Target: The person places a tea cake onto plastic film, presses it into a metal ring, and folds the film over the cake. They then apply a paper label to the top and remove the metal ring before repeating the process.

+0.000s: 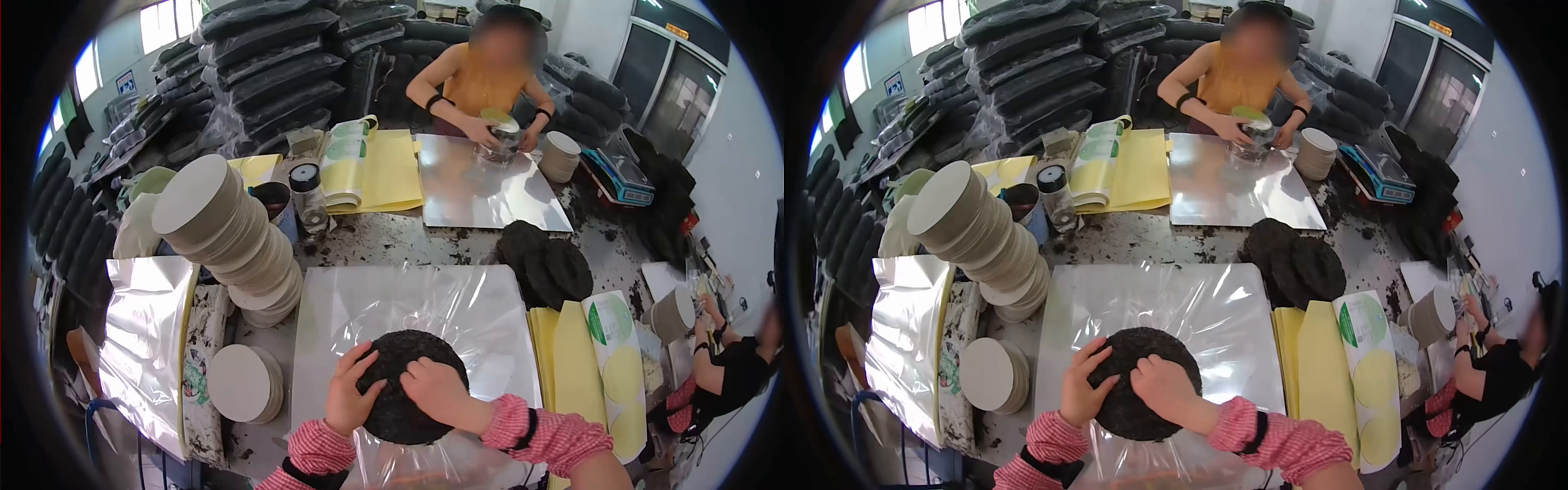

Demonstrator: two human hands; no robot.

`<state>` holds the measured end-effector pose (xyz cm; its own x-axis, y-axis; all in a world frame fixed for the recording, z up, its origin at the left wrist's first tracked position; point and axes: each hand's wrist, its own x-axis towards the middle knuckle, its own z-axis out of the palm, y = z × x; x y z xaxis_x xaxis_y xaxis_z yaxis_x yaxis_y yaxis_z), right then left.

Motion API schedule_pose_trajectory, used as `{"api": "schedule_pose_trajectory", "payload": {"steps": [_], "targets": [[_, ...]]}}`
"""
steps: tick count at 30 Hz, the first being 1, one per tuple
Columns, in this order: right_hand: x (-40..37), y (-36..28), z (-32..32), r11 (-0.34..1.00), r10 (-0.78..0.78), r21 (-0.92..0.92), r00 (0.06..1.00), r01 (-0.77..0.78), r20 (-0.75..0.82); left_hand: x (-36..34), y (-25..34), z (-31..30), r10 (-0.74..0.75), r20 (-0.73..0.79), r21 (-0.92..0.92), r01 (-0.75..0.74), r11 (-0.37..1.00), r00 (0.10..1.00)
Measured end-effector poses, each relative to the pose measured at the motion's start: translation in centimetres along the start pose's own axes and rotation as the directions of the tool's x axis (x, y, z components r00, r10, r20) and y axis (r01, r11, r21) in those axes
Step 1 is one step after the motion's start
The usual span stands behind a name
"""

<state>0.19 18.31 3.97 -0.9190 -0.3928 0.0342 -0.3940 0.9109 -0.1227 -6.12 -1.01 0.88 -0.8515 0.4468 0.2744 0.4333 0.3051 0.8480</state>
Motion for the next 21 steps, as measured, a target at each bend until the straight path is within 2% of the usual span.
{"api": "schedule_pose_trajectory", "payload": {"steps": [1,3,4,6,7,9,10,11,12,13,14,15,16,18,19,20,21], "targets": [[-0.1,0.5,-0.9,1.0,-0.013,-0.004,1.0,0.013,0.004,0.1,0.2,-0.1,-0.001,-0.01,0.007,0.001,1.0,1.0],[-1.5,1.7,-2.4,0.968,-0.021,0.226,0.932,0.11,-0.363,-0.4,0.1,0.3,-0.012,-0.032,0.032,0.013,0.999,0.999],[-1.7,2.4,-2.1,0.95,-0.087,0.282,0.983,0.131,-0.164,-0.1,0.0,0.7,-0.006,-0.029,0.055,0.008,0.998,1.0],[-1.7,2.1,-0.5,0.965,-0.118,0.231,0.992,0.125,-0.044,0.6,1.1,1.4,-0.005,-0.005,0.155,0.005,0.988,1.0],[-1.6,2.0,-0.2,0.974,-0.125,0.19,0.992,0.122,0.003,1.2,1.6,1.6,-0.064,0.061,0.216,0.05,0.975,0.996],[-1.5,1.9,0.9,0.975,-0.122,0.189,0.992,0.116,0.017,1.4,2.2,1.5,-0.129,0.126,0.289,0.087,0.953,0.984],[-1.4,1.8,1.2,0.977,-0.124,0.179,0.992,0.118,0.02,1.5,2.6,1.4,0.043,0.18,0.514,-0.131,0.848,0.983],[-1.4,1.8,1.3,0.975,-0.122,0.189,0.992,0.118,0.012,2.1,3.1,1.3,0.196,0.27,0.685,-0.331,0.649,0.943],[-1.2,2.2,1.4,0.976,-0.117,0.187,0.993,0.112,0.013,2.6,3.6,0.9,0.2,0.273,0.681,-0.336,0.651,0.941],[-1.0,2.0,1.4,0.982,-0.114,0.159,0.993,0.107,0.037,2.9,5.1,-0.3,0.1,0.482,0.523,-0.378,0.764,0.871],[-1.2,1.6,1.5,0.985,-0.107,0.143,0.992,0.097,0.065,2.9,5.8,-1.0,0.028,0.68,0.35,-0.358,0.866,0.732],[-1.2,1.5,1.4,0.974,-0.106,0.206,0.992,0.09,0.067,2.8,4.8,-0.4,-0.179,0.731,0.504,-0.344,0.792,0.659],[-1.0,1.4,1.6,0.973,-0.115,0.207,0.991,0.099,0.068,2.8,4.7,-0.4,-0.185,0.726,0.509,-0.337,0.792,0.663],[-0.9,1.4,2.0,0.967,-0.074,0.249,0.991,0.045,0.108,3.4,4.7,-0.1,-0.216,0.758,0.544,-0.414,0.73,0.616],[-0.9,1.5,2.3,0.951,-0.069,0.306,0.994,0.039,0.087,3.4,5.0,0.4,-0.282,0.729,0.611,-0.405,0.68,0.624],[-0.9,1.6,2.8,0.949,-0.057,0.313,0.993,0.023,0.1,3.2,4.7,1.3,-0.281,0.74,0.598,-0.408,0.69,0.611],[-0.7,1.5,3.4,0.961,-0.04,0.277,0.99,0.001,0.137,2.8,3.9,2.3,-0.291,0.677,0.679,-0.42,0.602,0.676]]}}
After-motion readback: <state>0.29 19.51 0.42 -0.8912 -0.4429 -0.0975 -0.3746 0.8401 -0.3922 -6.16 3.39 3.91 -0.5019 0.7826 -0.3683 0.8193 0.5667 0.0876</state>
